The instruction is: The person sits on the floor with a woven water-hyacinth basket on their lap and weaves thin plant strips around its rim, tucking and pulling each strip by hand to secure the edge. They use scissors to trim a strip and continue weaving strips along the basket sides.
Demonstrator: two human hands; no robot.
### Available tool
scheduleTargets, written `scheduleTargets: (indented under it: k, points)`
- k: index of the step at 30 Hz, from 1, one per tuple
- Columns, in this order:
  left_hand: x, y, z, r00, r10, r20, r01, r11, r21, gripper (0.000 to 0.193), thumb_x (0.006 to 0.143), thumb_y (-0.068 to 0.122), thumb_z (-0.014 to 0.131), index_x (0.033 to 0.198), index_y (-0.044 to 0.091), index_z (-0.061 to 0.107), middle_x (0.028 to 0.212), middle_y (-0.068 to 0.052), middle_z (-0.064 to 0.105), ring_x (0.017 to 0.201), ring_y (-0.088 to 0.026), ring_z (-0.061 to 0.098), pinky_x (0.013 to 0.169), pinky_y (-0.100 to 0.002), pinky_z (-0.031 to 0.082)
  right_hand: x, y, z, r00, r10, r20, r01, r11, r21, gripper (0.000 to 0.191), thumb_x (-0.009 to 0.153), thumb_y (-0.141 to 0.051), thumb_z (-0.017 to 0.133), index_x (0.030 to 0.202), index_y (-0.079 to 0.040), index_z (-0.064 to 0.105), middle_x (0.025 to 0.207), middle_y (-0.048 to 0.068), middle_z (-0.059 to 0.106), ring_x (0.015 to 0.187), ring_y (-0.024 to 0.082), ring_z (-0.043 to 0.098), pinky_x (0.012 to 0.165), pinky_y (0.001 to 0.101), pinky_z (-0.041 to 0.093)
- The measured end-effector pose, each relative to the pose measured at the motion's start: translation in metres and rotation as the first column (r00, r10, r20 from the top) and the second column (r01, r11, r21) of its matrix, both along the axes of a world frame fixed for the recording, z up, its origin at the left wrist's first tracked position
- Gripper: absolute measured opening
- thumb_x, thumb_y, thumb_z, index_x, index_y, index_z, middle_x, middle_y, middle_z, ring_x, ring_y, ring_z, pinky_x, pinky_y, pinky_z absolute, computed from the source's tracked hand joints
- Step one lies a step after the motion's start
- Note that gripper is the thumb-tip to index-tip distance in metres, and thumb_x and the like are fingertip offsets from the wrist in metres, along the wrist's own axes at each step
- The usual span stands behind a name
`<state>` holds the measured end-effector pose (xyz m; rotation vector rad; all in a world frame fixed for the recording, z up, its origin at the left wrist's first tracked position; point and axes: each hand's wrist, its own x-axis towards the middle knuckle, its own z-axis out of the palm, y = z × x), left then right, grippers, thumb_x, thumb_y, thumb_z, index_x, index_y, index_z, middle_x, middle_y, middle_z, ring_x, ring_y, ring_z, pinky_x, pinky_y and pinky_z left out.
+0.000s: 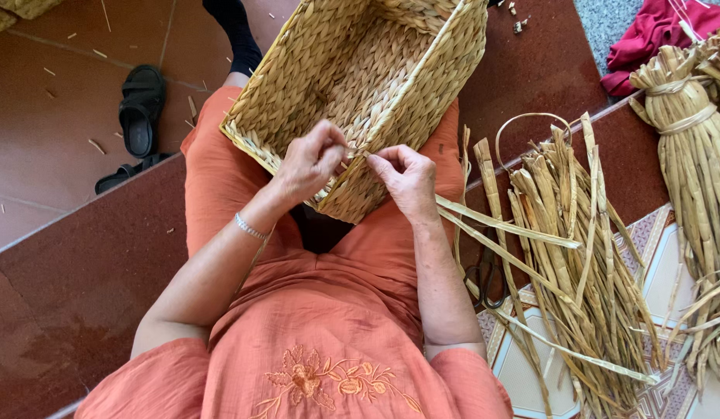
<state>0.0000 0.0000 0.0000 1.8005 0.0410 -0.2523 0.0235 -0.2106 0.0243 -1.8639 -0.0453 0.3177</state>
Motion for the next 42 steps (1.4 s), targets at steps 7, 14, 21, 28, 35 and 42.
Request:
scheduleTargets:
  k: [7,14,21,28,35,42]
  points:
    - [-0.017,-0.017,0.027,0.847,-0.142,0.512,-0.020,0.955,0.297,0.011,0.092,0.002,0.072,0.101,0.005,0.064,0.087,-0.013,0.059,0.077,-0.032,0.063,0.065,-0.042,0.052,-0.007,-0.006,-0.003,1.000,0.020,0.018,-0.019,0.999,-0.051,0.018,0.093,-0.022,0.079,0.091,-0.005,0.076,0.076,0.001,0.073,0.067,0.005,0.063,0.059,0.0219,0.052]
    - [-0.023,-0.021,0.020,0.806,-0.087,0.585,-0.081,0.963,0.256,0.017,0.090,0.004,0.074,0.105,0.010,0.067,0.094,-0.012,0.063,0.084,-0.028,0.066,0.071,-0.038,0.055,-0.006,0.007,-0.014,0.998,0.032,0.062,-0.032,0.999,0.008,0.022,0.093,-0.023,0.080,0.091,-0.003,0.073,0.076,-0.001,0.071,0.068,0.005,0.060,0.060,0.0236,0.052]
    - [-0.002,-0.018,0.010,0.979,0.073,0.190,-0.088,0.993,0.074,0.034,0.089,0.008,0.074,0.122,0.004,0.066,0.078,-0.009,0.069,0.065,-0.022,0.067,0.061,-0.033,0.055,-0.021,0.009,-0.008,0.979,0.035,0.200,-0.022,0.997,-0.070,0.014,0.095,-0.014,0.077,0.094,-0.001,0.070,0.076,0.004,0.070,0.067,0.008,0.060,0.060,0.0254,0.051]
    - [-0.009,-0.020,0.004,0.866,-0.083,0.494,-0.080,0.951,0.300,0.019,0.091,0.005,0.071,0.109,0.004,0.069,0.089,-0.016,0.070,0.076,-0.031,0.070,0.067,-0.039,0.057,-0.037,-0.002,-0.003,0.884,0.152,0.442,-0.021,0.958,-0.287,0.016,0.091,-0.011,0.078,0.085,-0.002,0.067,0.079,0.009,0.064,0.070,0.020,0.063,0.062,0.0337,0.052]
    - [-0.009,-0.034,-0.008,0.831,-0.141,0.538,-0.147,0.878,0.456,0.012,0.090,0.008,0.068,0.094,0.003,0.059,0.083,-0.017,0.065,0.075,-0.038,0.067,0.064,-0.048,0.055,-0.055,-0.005,-0.006,0.826,0.220,0.519,0.022,0.908,-0.419,0.022,0.094,-0.016,0.078,0.084,-0.003,0.063,0.074,0.009,0.065,0.067,0.025,0.064,0.058,0.0394,0.050]
    - [-0.011,-0.035,-0.005,0.854,-0.028,0.519,-0.157,0.938,0.309,0.012,0.093,0.008,0.071,0.099,0.006,0.061,0.091,-0.017,0.069,0.080,-0.036,0.070,0.069,-0.046,0.057,-0.064,0.001,0.001,0.866,0.145,0.478,0.011,0.951,-0.308,0.016,0.094,-0.012,0.078,0.088,-0.003,0.066,0.071,0.009,0.068,0.061,0.021,0.064,0.055,0.0348,0.049]
